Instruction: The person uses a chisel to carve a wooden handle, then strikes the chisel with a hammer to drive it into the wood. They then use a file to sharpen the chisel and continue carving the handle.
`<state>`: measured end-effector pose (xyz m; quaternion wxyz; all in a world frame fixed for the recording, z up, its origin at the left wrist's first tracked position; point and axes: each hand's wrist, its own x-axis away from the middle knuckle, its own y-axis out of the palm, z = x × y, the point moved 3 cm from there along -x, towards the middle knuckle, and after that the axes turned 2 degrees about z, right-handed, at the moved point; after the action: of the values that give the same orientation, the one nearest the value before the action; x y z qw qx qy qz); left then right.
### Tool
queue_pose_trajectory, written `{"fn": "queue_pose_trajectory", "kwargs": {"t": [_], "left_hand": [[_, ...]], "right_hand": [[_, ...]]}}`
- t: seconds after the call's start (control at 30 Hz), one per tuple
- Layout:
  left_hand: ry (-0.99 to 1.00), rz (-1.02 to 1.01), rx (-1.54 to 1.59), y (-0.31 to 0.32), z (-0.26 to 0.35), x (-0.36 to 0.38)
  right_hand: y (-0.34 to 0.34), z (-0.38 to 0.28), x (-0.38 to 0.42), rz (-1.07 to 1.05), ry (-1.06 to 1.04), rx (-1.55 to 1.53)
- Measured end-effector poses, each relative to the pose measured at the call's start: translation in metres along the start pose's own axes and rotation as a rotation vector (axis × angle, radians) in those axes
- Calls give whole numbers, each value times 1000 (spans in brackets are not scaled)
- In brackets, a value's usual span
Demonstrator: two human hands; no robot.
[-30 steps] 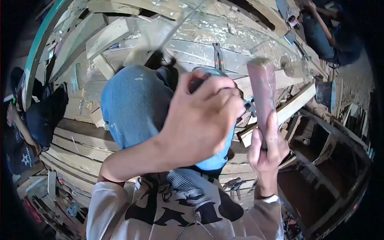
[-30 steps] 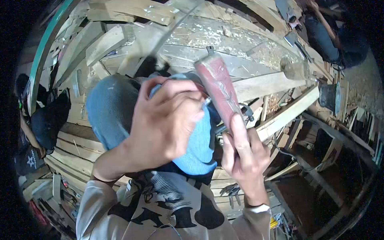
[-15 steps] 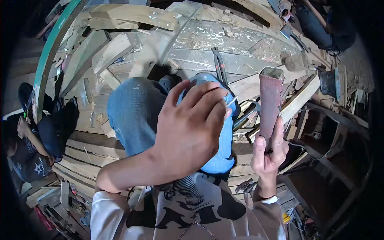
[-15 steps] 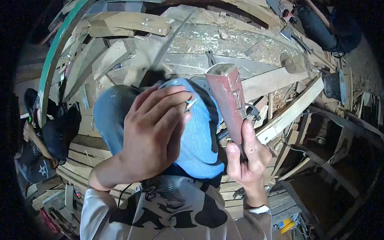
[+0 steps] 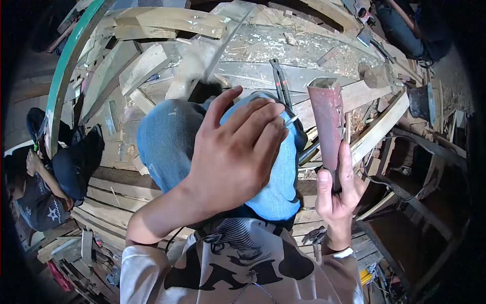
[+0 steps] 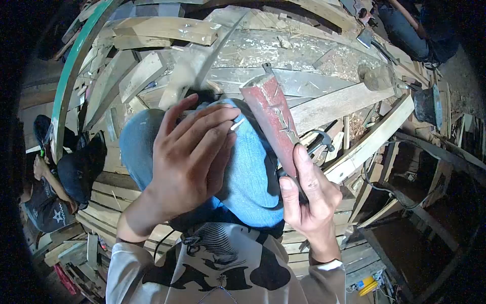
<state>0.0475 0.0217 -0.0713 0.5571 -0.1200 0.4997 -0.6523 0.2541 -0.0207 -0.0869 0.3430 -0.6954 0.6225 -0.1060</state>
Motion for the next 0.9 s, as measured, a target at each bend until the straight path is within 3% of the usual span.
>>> {"fn": "queue_pose_trajectory", "kwargs": {"t": [0.07, 0.37, 0.9], "left_hand": [[55, 82, -24, 3, -6, 1], [37, 64, -4, 0, -8, -1], [51, 102, 63, 7, -23, -1]], "right_hand": [[0, -3, -4, 5, -6, 19], [6, -16, -24, 11, -104, 152], [13, -30, -49, -192, -12, 359]]}}
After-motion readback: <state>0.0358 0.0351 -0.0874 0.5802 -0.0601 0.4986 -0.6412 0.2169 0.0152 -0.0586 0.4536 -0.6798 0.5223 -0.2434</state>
